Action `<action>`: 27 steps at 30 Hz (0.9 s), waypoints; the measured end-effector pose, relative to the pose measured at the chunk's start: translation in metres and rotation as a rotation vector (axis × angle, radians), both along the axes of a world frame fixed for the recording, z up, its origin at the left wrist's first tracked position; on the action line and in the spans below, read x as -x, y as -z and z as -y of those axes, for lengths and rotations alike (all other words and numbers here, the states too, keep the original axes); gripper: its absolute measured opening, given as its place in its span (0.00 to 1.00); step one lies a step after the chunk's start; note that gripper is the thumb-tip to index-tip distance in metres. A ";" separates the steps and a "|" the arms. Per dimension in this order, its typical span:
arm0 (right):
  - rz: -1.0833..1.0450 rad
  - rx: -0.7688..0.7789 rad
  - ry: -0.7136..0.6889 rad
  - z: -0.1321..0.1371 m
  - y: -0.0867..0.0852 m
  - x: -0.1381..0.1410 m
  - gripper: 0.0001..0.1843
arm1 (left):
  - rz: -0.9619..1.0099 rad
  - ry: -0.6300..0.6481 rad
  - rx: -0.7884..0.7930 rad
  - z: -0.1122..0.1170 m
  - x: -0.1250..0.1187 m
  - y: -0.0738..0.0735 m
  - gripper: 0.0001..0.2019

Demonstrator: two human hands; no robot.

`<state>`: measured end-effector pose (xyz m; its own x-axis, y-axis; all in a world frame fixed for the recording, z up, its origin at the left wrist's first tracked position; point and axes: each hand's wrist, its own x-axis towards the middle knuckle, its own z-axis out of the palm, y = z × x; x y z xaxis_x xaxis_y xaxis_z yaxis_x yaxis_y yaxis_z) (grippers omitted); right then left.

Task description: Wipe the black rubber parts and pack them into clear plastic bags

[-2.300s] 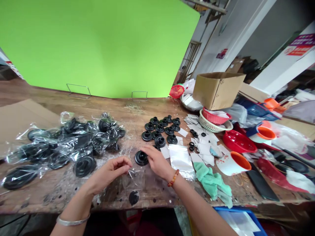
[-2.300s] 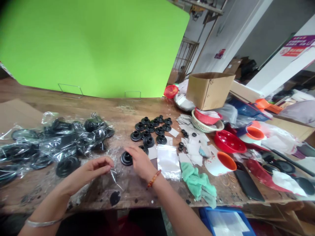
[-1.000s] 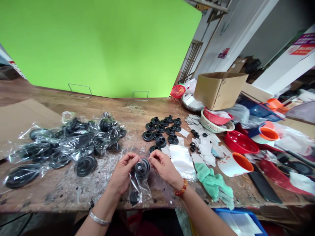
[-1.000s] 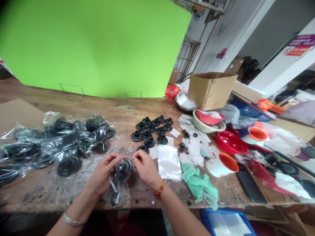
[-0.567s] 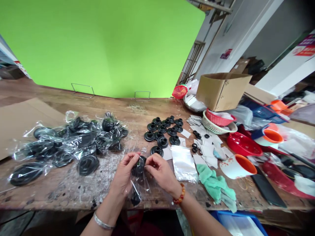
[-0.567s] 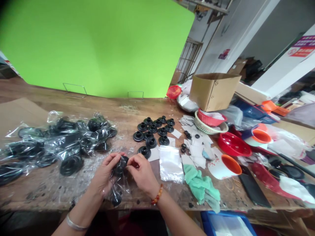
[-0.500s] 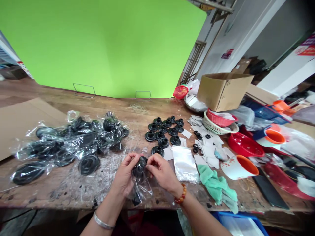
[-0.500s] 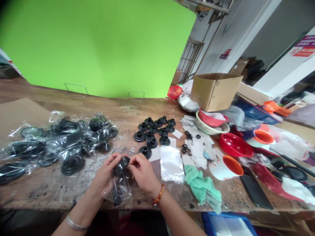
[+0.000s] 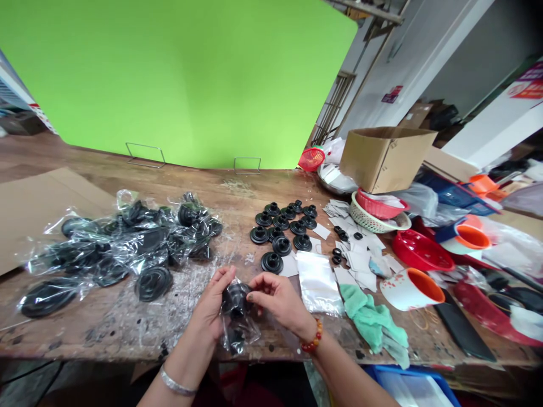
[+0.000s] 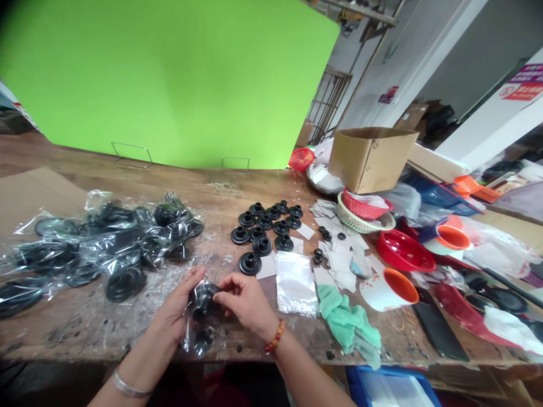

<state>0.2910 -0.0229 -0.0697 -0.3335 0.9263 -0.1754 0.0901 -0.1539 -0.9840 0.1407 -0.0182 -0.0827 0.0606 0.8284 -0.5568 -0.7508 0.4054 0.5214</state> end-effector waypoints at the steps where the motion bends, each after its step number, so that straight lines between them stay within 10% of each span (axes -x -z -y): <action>1: 0.002 0.022 -0.010 -0.001 0.001 -0.001 0.08 | -0.012 0.020 -0.007 0.001 0.001 0.000 0.14; 11: -0.059 -0.116 0.065 -0.003 -0.009 -0.012 0.11 | -0.212 0.407 -0.391 0.008 0.014 -0.017 0.16; 18: -0.247 -0.030 -0.314 -0.006 -0.018 -0.031 0.13 | -0.686 0.958 -0.839 0.004 0.047 -0.055 0.11; 24: 0.008 -0.233 -0.397 -0.005 -0.020 -0.026 0.09 | -0.924 0.953 -0.855 0.003 0.053 -0.062 0.08; 27: 0.102 -0.336 -0.177 -0.009 -0.017 -0.027 0.06 | -1.088 0.943 -0.823 0.002 0.069 -0.065 0.07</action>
